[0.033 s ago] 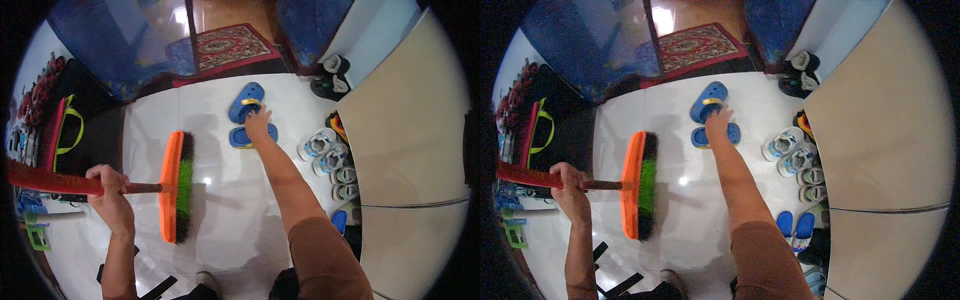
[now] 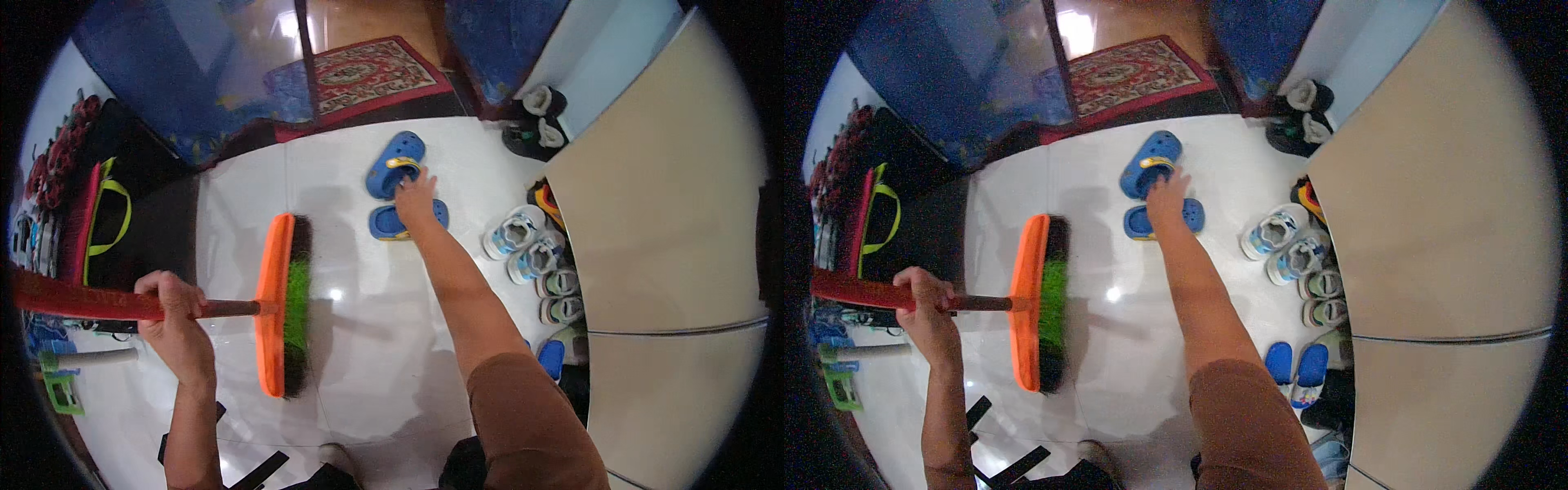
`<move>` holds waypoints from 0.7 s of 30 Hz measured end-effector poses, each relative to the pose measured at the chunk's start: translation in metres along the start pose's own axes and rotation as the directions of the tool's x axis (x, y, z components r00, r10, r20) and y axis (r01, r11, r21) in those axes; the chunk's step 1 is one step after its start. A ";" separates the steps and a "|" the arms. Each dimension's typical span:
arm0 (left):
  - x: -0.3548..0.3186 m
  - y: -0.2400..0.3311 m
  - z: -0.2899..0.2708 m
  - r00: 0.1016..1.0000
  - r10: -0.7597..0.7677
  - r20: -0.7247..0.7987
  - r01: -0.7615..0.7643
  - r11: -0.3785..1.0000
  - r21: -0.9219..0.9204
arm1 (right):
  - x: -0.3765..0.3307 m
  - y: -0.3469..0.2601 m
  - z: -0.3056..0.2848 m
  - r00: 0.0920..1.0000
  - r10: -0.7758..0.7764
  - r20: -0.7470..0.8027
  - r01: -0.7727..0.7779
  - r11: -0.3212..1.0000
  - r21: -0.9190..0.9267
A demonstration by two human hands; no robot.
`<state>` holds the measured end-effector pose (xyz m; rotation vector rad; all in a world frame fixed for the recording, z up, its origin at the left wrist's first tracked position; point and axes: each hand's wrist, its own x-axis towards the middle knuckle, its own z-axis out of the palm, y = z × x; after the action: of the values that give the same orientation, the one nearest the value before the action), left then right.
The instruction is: The person organizes a collection of shoes and slippers on a tiled floor. They pick up various footwear items, including sneakers and slippers, and arrange them in neat rows. The person also uses a broom to sweep the floor area around the shoes.
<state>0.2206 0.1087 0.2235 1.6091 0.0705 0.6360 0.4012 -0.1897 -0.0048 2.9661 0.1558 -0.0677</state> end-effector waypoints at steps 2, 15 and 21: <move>-0.002 0.003 0.002 0.999 0.018 0.030 -0.018 1.000 0.001 | 0.005 0.002 0.008 0.992 -0.040 -0.123 0.049 0.996 0.076; 0.002 -0.010 0.000 0.997 0.013 0.075 -0.013 1.000 -0.007 | -0.080 -0.017 -0.023 0.872 -0.191 -0.450 0.262 0.960 0.099; 0.007 -0.014 -0.017 1.000 0.014 0.027 -0.015 0.999 0.035 | -0.222 -0.018 -0.073 0.922 -0.386 -0.018 0.372 0.873 0.314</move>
<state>0.2236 0.1294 0.2132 1.6534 0.0502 0.6272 0.1814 -0.1815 0.0758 3.1922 0.7936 -0.2299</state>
